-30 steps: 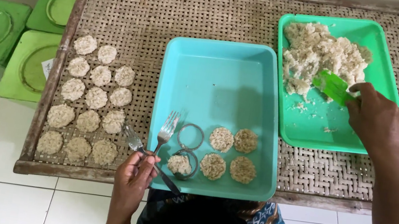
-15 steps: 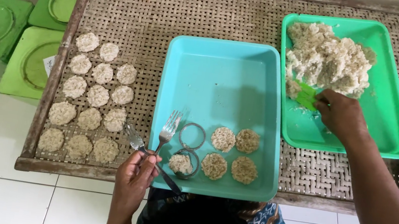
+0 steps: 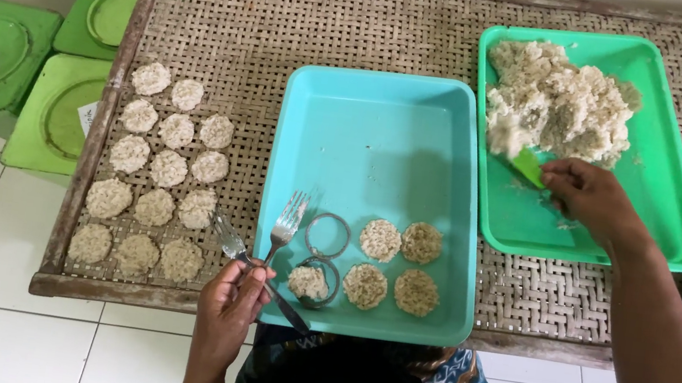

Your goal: Shaping a food mixture into small circular patties using a mold and forks

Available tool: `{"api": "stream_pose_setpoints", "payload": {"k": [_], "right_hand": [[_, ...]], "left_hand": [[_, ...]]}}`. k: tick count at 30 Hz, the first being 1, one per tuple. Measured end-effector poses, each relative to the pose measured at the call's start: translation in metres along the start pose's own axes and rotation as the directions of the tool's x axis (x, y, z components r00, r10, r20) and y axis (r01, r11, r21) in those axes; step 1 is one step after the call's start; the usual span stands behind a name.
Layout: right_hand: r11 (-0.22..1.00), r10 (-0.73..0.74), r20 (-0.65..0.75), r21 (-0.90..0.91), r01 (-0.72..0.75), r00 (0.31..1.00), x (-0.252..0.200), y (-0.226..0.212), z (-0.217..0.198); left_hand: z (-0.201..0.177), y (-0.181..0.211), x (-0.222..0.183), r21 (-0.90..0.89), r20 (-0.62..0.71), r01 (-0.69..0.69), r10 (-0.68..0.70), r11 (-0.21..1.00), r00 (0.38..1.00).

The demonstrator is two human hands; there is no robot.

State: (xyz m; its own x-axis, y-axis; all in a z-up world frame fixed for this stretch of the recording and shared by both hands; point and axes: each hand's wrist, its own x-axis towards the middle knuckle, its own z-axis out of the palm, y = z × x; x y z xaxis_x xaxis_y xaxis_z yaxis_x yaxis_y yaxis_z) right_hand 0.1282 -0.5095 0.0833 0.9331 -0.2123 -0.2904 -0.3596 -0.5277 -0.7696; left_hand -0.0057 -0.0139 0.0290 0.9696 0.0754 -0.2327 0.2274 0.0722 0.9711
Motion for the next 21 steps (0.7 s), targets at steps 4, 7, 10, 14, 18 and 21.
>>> {"api": "stream_pose_setpoints", "payload": {"k": [4,7,10,14,18,21], "right_hand": [[0.999,-0.042,-0.075,-0.006,0.042,0.996,-0.007,-0.005,-0.01],[0.974,-0.226,-0.117,0.003,0.228,0.967,-0.008,0.014,-0.022],[0.973,-0.229,-0.045,0.003,0.229,0.972,-0.036,-0.018,-0.013],[0.957,-0.286,0.085,0.076,0.28,0.954,-0.054,-0.045,0.024],[0.941,-0.172,0.238,-0.248,0.231,0.956,-0.077,-0.095,0.073],[0.843,-0.312,0.29,-0.355,0.405,0.905,-0.087,-0.106,0.107]], "left_hand": [[0.0,0.001,0.0,-0.045,0.021,-0.025,0.026,0.999,0.999],[-0.001,-0.004,0.0,-0.078,0.013,-0.012,0.013,0.997,1.0],[-0.002,-0.016,0.001,-0.231,-0.014,0.037,-0.041,0.972,0.999],[-0.002,-0.003,-0.004,-0.085,0.005,-0.046,0.046,0.995,0.999],[-0.004,-0.002,-0.005,-0.153,0.034,-0.075,0.081,0.985,0.996],[-0.004,0.0,-0.005,-0.166,0.037,-0.085,0.092,0.983,0.995]]}}
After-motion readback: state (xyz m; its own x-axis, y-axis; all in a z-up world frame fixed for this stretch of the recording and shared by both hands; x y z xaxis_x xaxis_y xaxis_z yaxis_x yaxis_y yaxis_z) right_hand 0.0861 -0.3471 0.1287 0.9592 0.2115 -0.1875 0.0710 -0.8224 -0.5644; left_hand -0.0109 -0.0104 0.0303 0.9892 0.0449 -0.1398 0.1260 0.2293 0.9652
